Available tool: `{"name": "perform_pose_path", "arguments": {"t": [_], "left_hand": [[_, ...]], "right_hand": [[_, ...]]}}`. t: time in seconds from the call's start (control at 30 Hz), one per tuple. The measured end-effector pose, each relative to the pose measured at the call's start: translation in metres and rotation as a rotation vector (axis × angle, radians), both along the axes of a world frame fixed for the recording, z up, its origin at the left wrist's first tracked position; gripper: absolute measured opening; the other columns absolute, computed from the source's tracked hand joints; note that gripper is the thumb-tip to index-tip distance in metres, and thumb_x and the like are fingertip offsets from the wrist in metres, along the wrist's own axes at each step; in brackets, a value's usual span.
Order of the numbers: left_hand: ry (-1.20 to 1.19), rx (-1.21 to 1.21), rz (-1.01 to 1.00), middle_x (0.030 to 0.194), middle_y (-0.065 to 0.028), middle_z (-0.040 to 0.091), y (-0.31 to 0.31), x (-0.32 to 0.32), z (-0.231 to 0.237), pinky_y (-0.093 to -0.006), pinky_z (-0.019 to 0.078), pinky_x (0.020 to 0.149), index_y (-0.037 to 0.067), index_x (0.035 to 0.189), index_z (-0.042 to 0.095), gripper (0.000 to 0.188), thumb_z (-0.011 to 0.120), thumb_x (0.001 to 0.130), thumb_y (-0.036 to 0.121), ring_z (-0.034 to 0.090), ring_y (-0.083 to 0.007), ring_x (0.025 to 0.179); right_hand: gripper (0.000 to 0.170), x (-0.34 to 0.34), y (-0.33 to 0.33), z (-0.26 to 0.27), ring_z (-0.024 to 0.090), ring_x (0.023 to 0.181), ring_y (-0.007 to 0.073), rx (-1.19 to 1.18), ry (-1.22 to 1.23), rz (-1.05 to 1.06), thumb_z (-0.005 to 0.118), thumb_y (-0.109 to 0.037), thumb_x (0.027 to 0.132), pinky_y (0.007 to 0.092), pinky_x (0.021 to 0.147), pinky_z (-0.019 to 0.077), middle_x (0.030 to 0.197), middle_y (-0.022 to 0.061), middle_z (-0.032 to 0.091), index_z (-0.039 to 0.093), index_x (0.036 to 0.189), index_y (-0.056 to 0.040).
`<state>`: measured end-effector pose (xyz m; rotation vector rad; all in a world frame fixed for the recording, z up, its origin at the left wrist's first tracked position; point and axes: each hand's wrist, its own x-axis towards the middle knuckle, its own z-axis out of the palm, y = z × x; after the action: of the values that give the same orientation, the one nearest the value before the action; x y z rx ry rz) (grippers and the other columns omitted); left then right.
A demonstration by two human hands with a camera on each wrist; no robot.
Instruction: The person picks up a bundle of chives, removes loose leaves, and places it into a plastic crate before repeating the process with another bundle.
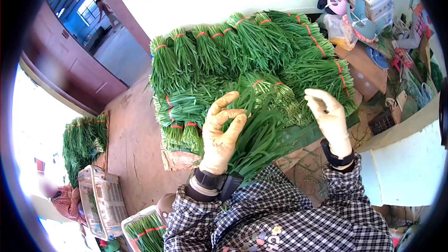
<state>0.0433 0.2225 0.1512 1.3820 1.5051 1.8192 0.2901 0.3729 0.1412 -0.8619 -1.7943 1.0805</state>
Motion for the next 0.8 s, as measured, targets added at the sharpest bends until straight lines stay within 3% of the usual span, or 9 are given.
{"name": "perform_pose_path", "arguments": {"t": [0.07, 0.13, 0.23, 0.3, 0.37, 0.5, 0.63, 0.7, 0.8], "left_hand": [[0.035, 0.007, -0.007, 0.146, -0.0108, 0.056, 0.005, 0.0, -0.003, -0.0358, 0.0547, 0.105, 0.002, 0.101, 0.077, 0.013, 0.069, 0.094, -0.005, 0.06, -0.0195, 0.124], [0.023, -0.013, -0.008, 0.146, -0.0104, 0.057, 0.007, 0.005, -0.001, -0.0337, 0.0538, 0.104, 0.002, 0.101, 0.077, 0.013, 0.07, 0.093, -0.006, 0.06, -0.0187, 0.123], [0.033, -0.021, 0.008, 0.147, -0.0096, 0.058, 0.007, 0.011, -0.003, -0.0295, 0.0512, 0.102, 0.003, 0.1, 0.077, 0.014, 0.069, 0.093, -0.006, 0.061, -0.016, 0.12], [-0.115, -0.008, -0.038, 0.147, -0.0096, 0.057, 0.005, 0.013, -0.003, -0.0309, 0.0517, 0.102, 0.002, 0.1, 0.077, 0.013, 0.069, 0.093, -0.006, 0.061, -0.0156, 0.118], [-0.204, 0.001, -0.075, 0.148, -0.0099, 0.056, 0.004, 0.017, -0.003, -0.0317, 0.0523, 0.102, 0.002, 0.099, 0.076, 0.013, 0.068, 0.094, -0.006, 0.062, -0.0151, 0.114], [-0.237, -0.036, -0.114, 0.144, -0.0134, 0.06, 0.005, 0.02, -0.007, -0.037, 0.0493, 0.106, 0.002, 0.101, 0.079, 0.013, 0.074, 0.09, -0.002, 0.059, -0.0229, 0.128], [-0.135, -0.07, -0.103, 0.147, -0.0146, 0.058, 0.003, 0.02, -0.01, -0.0428, 0.0426, 0.114, 0.004, 0.103, 0.08, 0.014, 0.075, 0.09, 0.002, 0.055, -0.0281, 0.135], [0.238, -0.086, 0.085, 0.148, -0.016, 0.058, -0.006, 0.015, -0.003, -0.0447, 0.0422, 0.115, 0.005, 0.108, 0.079, 0.019, 0.074, 0.09, 0.002, 0.054, -0.0304, 0.136], [0.646, -0.221, 0.233, 0.155, -0.0157, 0.048, -0.033, -0.003, -0.009, -0.0489, 0.0354, 0.118, 0.009, 0.136, 0.064, 0.056, 0.08, 0.082, 0.01, 0.043, -0.0375, 0.144]], "right_hand": [[0.021, -0.013, -0.019, 0.03, 0.071, 0.098, 0.0125, 0.005, 0.161, 0.151, 0.069, -0.007, 0.1, 0.0273, 0.086, 0.0574, 0.109, 0.0052, 0.076, 0.072, 0.121, -0.0063], [0.021, -0.033, -0.041, 0.041, 0.071, 0.095, 0.0115, -0.031, 0.026, 0.3, 0.07, -0.007, 0.099, 0.0277, 0.085, 0.0579, 0.108, 0.004, 0.076, 0.071, 0.12, -0.0067], [0.026, -0.075, -0.057, 0.017, 0.069, 0.091, 0.0106, -0.248, -0.078, 0.379, 0.073, -0.008, 0.097, 0.0267, 0.081, 0.0566, 0.104, 0.0034, 0.075, 0.069, 0.123, -0.0051], [0.028, -0.088, -0.059, -0.009, 0.067, 0.086, 0.0108, -0.466, 0.166, 0.56, 0.074, -0.016, 0.098, 0.0259, 0.076, 0.054, 0.094, 0.0044, 0.072, 0.067, 0.121, -0.001], [0.028, -0.09, -0.054, -0.007, 0.067, 0.086, 0.0111, -0.543, -0.004, 0.621, 0.074, -0.017, 0.098, 0.0276, 0.077, 0.0542, 0.094, 0.0052, 0.072, 0.068, 0.12, -0.0005], [0.029, -0.096, -0.06, -0.034, 0.068, 0.086, 0.0134, -0.503, 0.09, 0.804, 0.074, -0.02, 0.098, 0.0304, 0.079, 0.0545, 0.091, 0.0052, 0.073, 0.072, 0.119, 0.0007], [0.029, -0.1, -0.061, -0.043, 0.068, 0.085, 0.0145, -0.389, -0.017, 0.687, 0.07, -0.025, 0.101, 0.0317, 0.077, 0.0543, 0.093, 0.0074, 0.074, 0.074, 0.115, 0.0014], [0.031, -0.097, -0.058, -0.049, 0.069, 0.085, 0.0147, -0.384, -0.08, 0.649, 0.069, -0.028, 0.102, 0.0315, 0.076, 0.0541, 0.094, 0.0087, 0.075, 0.075, 0.113, 0.0008], [0.036, -0.09, -0.053, -0.069, 0.073, 0.082, 0.0178, -0.425, -0.051, 0.644, 0.066, -0.036, 0.103, 0.0298, 0.072, 0.0541, 0.099, 0.01, 0.077, 0.077, 0.115, -0.0035]]}}
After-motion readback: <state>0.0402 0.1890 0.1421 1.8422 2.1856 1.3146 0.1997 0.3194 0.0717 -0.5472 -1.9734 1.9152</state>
